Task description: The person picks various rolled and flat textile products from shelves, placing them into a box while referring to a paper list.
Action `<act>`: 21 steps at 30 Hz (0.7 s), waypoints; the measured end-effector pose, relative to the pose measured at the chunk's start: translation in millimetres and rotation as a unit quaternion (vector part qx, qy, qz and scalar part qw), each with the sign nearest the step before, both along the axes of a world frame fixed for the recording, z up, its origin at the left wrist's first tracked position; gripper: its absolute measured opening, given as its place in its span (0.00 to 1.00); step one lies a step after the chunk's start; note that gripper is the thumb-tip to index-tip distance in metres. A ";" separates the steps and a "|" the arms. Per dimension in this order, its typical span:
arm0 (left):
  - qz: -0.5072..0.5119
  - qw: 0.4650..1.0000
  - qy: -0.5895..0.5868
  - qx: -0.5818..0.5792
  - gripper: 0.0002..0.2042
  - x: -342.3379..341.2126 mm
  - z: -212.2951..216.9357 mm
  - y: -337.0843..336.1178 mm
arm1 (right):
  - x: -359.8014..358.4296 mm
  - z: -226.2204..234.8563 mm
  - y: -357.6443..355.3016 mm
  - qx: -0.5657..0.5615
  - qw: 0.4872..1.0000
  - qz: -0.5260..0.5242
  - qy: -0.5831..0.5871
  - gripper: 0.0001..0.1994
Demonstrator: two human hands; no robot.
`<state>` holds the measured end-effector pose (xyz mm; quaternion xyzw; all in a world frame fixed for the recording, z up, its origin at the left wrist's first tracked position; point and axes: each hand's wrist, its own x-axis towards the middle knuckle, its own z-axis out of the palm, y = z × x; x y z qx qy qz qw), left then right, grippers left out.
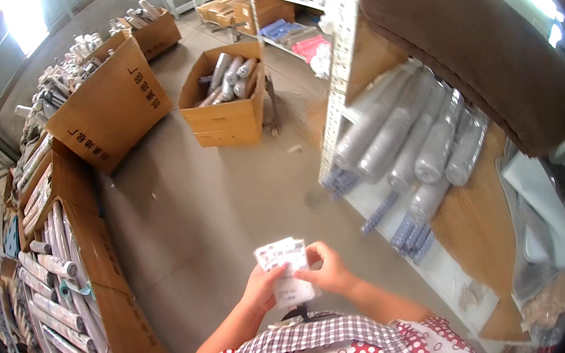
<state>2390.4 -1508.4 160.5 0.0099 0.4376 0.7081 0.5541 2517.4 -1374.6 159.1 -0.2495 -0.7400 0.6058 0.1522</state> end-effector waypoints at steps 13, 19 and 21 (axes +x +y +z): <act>-0.218 0.976 0.022 -0.001 0.14 221.4 44.0 116.3 | 288.7 16.6 58.2 -0.294 0.895 -0.269 0.200 0.19; -0.301 0.953 -0.004 0.010 0.13 320.4 64.0 134.5 | 369.2 30.3 54.3 -0.416 0.841 -0.216 0.272 0.24; -0.311 0.950 0.009 0.011 0.13 348.5 68.2 139.1 | 395.1 18.9 42.3 -0.425 0.827 -0.217 0.296 0.23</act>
